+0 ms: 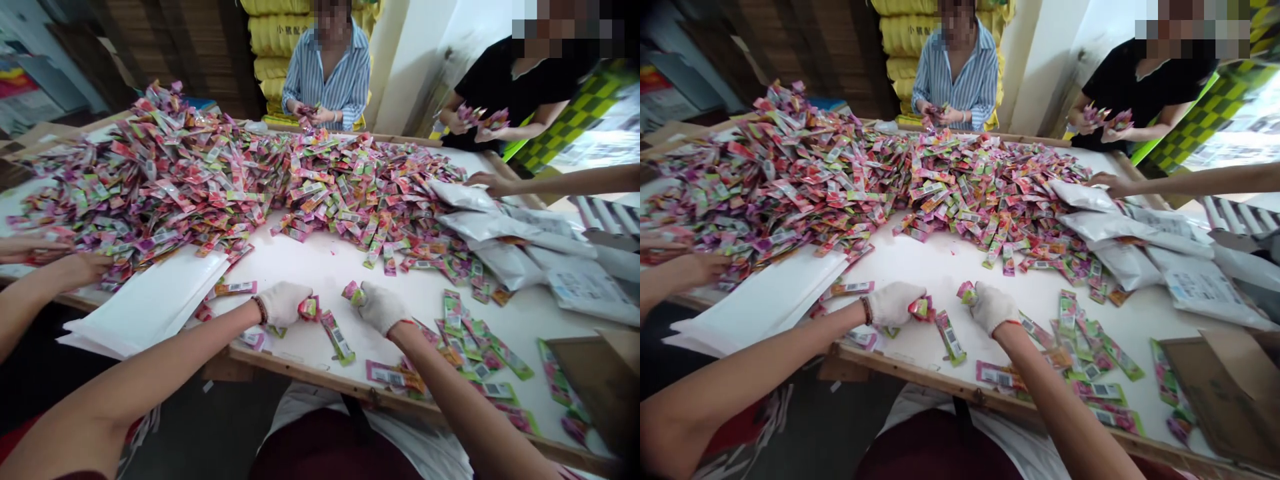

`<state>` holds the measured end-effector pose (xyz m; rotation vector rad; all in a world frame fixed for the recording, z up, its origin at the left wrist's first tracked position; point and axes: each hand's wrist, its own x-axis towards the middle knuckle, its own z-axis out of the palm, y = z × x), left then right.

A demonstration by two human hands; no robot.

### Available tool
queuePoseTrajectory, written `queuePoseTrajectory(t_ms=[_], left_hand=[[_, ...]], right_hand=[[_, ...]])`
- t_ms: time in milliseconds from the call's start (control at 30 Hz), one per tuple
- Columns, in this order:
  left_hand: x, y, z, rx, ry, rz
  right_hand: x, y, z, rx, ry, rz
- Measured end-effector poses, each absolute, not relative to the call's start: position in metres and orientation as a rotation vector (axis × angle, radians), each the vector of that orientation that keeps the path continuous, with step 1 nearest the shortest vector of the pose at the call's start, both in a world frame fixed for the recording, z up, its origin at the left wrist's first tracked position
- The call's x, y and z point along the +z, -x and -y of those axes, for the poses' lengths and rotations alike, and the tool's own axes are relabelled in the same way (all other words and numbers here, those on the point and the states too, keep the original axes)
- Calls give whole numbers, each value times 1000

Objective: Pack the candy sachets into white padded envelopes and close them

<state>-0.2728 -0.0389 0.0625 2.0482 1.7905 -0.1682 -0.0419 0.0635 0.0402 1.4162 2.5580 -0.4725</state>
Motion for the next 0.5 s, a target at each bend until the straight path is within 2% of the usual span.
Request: queuePoseTrajectory(t_ms=[100, 167, 333, 367, 433, 500], left_hand=[[88, 294, 36, -52, -2013, -1776], [100, 303, 45, -100, -2029, -1714], [86, 304, 82, -400, -2125, -1641], [79, 303, 86, -367, -2088, -1687], [67, 303, 88, -68, -1856, -1784], [58, 299, 83, 308, -1554, -1780]], right_hand=[[47, 44, -45, -607, -1457, -2601], [50, 52, -22, -628, -1384, -2638], [42, 67, 16, -406, -1169, -2708], [39, 67, 14, -405, -1148, -2735], [32, 64, 3, -532, -1125, -2773], [26, 59, -13, -852, -1182, -2770]])
